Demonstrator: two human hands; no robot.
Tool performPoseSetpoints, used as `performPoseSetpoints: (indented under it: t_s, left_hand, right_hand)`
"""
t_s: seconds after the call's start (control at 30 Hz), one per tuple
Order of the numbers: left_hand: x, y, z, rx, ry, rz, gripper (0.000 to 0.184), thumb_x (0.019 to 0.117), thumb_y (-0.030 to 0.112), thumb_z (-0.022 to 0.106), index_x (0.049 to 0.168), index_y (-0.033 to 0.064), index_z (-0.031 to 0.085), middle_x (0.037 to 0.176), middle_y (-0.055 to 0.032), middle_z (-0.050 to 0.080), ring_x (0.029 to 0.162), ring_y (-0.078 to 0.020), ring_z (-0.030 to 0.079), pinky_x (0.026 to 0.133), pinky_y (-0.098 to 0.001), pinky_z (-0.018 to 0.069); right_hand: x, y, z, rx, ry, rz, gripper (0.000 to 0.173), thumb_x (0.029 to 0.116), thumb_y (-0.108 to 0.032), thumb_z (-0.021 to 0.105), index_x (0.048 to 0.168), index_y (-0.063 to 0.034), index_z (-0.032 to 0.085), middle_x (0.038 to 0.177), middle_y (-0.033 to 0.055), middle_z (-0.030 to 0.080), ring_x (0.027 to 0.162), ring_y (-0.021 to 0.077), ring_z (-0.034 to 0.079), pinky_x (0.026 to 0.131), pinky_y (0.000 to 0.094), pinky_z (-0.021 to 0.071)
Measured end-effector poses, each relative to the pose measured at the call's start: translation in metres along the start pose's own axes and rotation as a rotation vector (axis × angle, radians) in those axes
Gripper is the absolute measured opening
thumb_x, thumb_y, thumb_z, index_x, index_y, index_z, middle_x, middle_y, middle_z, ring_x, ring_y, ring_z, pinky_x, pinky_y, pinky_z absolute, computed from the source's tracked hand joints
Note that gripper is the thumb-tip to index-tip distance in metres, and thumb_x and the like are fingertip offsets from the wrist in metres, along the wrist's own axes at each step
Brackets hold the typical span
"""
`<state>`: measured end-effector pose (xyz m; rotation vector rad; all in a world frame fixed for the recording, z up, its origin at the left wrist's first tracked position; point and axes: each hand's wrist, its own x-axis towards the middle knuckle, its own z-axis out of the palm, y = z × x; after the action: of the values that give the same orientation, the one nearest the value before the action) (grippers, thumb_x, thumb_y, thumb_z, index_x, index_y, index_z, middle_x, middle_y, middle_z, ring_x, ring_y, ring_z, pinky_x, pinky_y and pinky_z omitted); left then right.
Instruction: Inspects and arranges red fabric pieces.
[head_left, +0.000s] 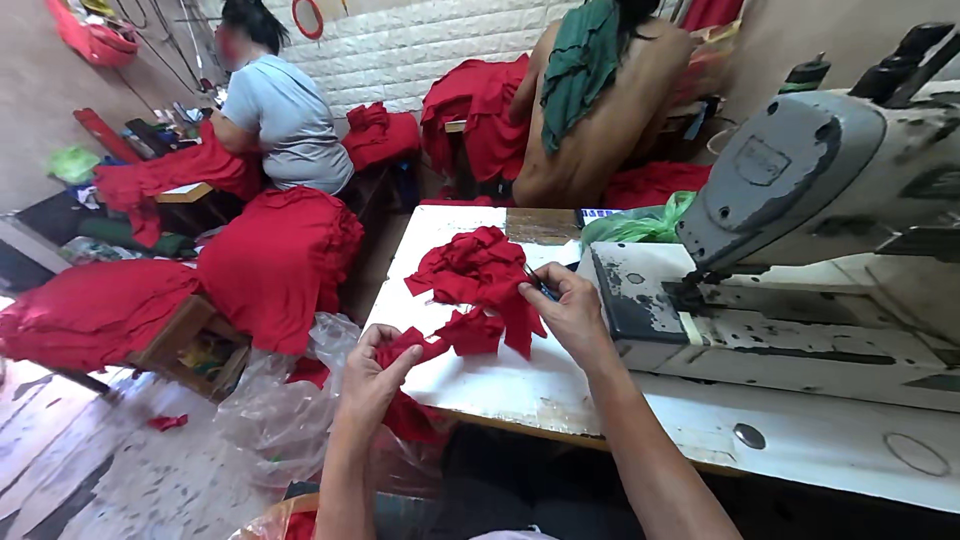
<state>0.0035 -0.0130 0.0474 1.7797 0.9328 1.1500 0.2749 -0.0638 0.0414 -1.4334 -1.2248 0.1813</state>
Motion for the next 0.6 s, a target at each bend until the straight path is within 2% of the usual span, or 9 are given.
performPoseSetpoints:
  t_s: [0.07,0.1,0.17,0.23,0.3,0.37,0.43,0.47,0.6]
  left_hand:
    - [-0.002,0.006,-0.005,0.246,-0.02,0.01,0.038,0.0885,0.018,0.073,0.121,0.0038,0.06,0.086,-0.0012,0.063,0.068,-0.0057,0.06,0.062,-0.0238,0.0516]
    - [-0.003,0.008,-0.006,0.339,0.0,0.042,0.037,0.0906,0.02,0.071,0.123,0.0043,0.061,0.085,-0.0031,0.064,0.067,-0.0076,0.06,0.062,-0.0265,0.0517]
    - [-0.003,0.009,-0.008,0.423,0.072,0.119,0.023,0.0958,0.023,0.066,0.112,0.0071,0.07,0.087,-0.0045,0.067,0.064,-0.0078,0.06,0.059,-0.0265,0.0517]
    - [-0.002,0.007,-0.012,0.355,0.079,0.114,0.02,0.1004,0.022,0.062,0.106,0.0057,0.073,0.093,-0.0043,0.065,0.065,-0.0044,0.061,0.059,-0.0204,0.054]
    - [0.001,0.0,-0.016,0.157,0.022,0.019,0.016,0.1021,0.016,0.059,0.105,0.0037,0.07,0.084,0.0011,0.068,0.059,-0.0023,0.062,0.056,-0.0182,0.054]
    - [0.002,-0.013,-0.017,-0.001,-0.039,-0.085,0.011,0.1011,0.009,0.059,0.106,0.0015,0.066,0.077,0.0015,0.067,0.056,-0.0041,0.061,0.054,-0.0195,0.0545]
    - [0.0,-0.027,-0.015,-0.003,-0.015,-0.126,0.008,0.0998,0.008,0.061,0.104,0.0013,0.064,0.077,0.0006,0.065,0.055,-0.0043,0.06,0.053,-0.0198,0.0536]
    - [-0.002,-0.031,-0.015,0.021,0.004,-0.13,0.009,0.1001,0.008,0.06,0.103,0.0014,0.064,0.078,0.001,0.064,0.055,-0.0034,0.059,0.054,-0.0195,0.0528]
    - [-0.01,-0.039,-0.015,0.031,0.063,-0.13,0.01,0.1011,0.009,0.058,0.101,0.0015,0.065,0.075,0.0028,0.063,0.053,-0.0009,0.056,0.052,-0.0176,0.0501]
  right_hand:
    - [0.012,-0.012,0.0,-0.01,-0.029,-0.029,0.01,0.0951,-0.014,0.07,0.099,-0.0045,0.069,0.08,0.0042,0.065,0.069,0.0105,0.06,0.065,0.0326,0.0507]
    - [0.017,-0.018,0.001,-0.017,-0.035,-0.054,0.01,0.0956,-0.015,0.069,0.099,-0.0053,0.068,0.081,0.0044,0.066,0.069,0.0111,0.06,0.064,0.0332,0.0505]
    - [0.027,-0.03,0.003,-0.038,-0.032,-0.115,0.01,0.0965,-0.016,0.069,0.1,-0.0066,0.069,0.082,0.0046,0.067,0.069,0.0119,0.061,0.064,0.0334,0.0509]
    - [0.034,-0.035,0.006,-0.093,-0.034,-0.146,0.01,0.0969,-0.016,0.068,0.101,-0.0069,0.068,0.083,0.0057,0.067,0.071,0.0146,0.062,0.065,0.0367,0.0512]
    - [0.035,-0.03,0.011,-0.229,-0.099,-0.097,0.013,0.0961,-0.016,0.069,0.104,-0.005,0.069,0.085,0.0121,0.068,0.076,0.0277,0.066,0.067,0.0519,0.0521]
    - [0.028,-0.025,0.017,-0.409,-0.245,0.003,0.029,0.0955,-0.021,0.072,0.116,-0.003,0.065,0.091,0.0207,0.069,0.084,0.0423,0.068,0.072,0.065,0.0517]
    - [0.014,-0.022,0.028,-0.468,-0.327,0.033,0.043,0.0975,-0.031,0.07,0.127,-0.0021,0.059,0.093,0.0232,0.069,0.086,0.0459,0.068,0.075,0.0658,0.051]
    - [0.006,-0.021,0.035,-0.459,-0.344,0.014,0.043,0.0999,-0.033,0.067,0.128,-0.0015,0.059,0.095,0.0229,0.069,0.087,0.0448,0.069,0.076,0.0644,0.0514]
    - [-0.029,-0.022,0.065,-0.383,-0.332,-0.235,0.03,0.1004,-0.025,0.062,0.115,0.0002,0.067,0.094,0.0185,0.072,0.081,0.0366,0.072,0.069,0.0556,0.0562]
